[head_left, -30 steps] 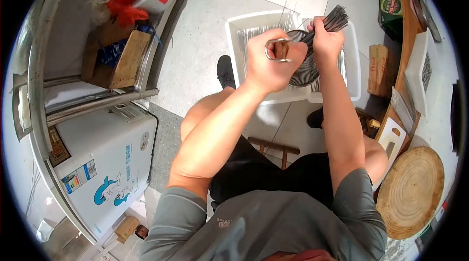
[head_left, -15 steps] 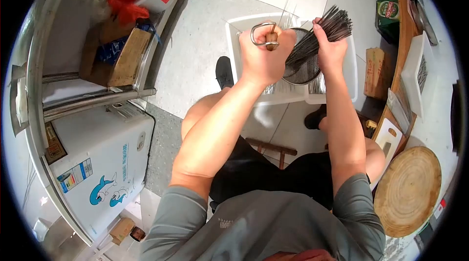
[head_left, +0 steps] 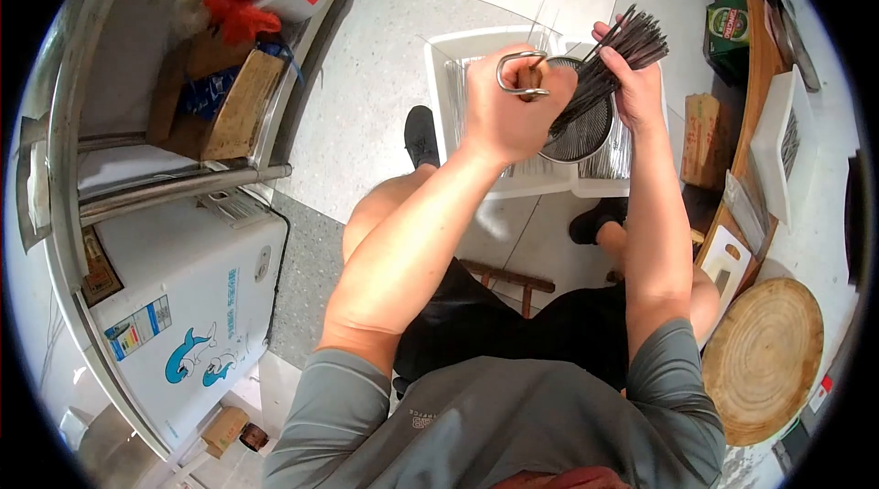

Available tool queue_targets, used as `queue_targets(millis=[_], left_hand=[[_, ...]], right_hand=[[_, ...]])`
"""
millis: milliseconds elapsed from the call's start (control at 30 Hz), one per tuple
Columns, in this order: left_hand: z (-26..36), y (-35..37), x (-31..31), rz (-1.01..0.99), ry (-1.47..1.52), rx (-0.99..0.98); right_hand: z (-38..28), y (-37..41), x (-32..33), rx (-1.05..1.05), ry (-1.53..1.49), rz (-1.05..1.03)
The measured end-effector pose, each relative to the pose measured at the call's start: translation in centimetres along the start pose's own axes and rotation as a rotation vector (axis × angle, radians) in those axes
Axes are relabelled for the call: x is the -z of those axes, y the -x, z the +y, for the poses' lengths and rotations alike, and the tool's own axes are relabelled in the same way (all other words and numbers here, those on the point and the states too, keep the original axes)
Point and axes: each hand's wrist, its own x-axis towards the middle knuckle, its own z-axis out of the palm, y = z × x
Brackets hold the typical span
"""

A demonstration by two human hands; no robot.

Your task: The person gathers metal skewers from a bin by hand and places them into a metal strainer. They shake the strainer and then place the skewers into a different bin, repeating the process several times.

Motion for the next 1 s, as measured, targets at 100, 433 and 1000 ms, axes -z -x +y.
queue_targets(millis=[100,433,1000], left_hand=[[-0.3,0.3,0.4,-0.075,-0.002,-0.024],[2.3,-1.8,1.4,0.159,-0.013,0.125],[1.6,-0.2,1.0,-0.016,0.059,-0.046]], right_hand=[[-0.3,-0.3,-1.2,-0.041,0.081,0.016],[-1.3,1.5,-5.3,0.223,0.086,0.299],[0.4,0.1,-4.1,0.184,0.310,0.190]])
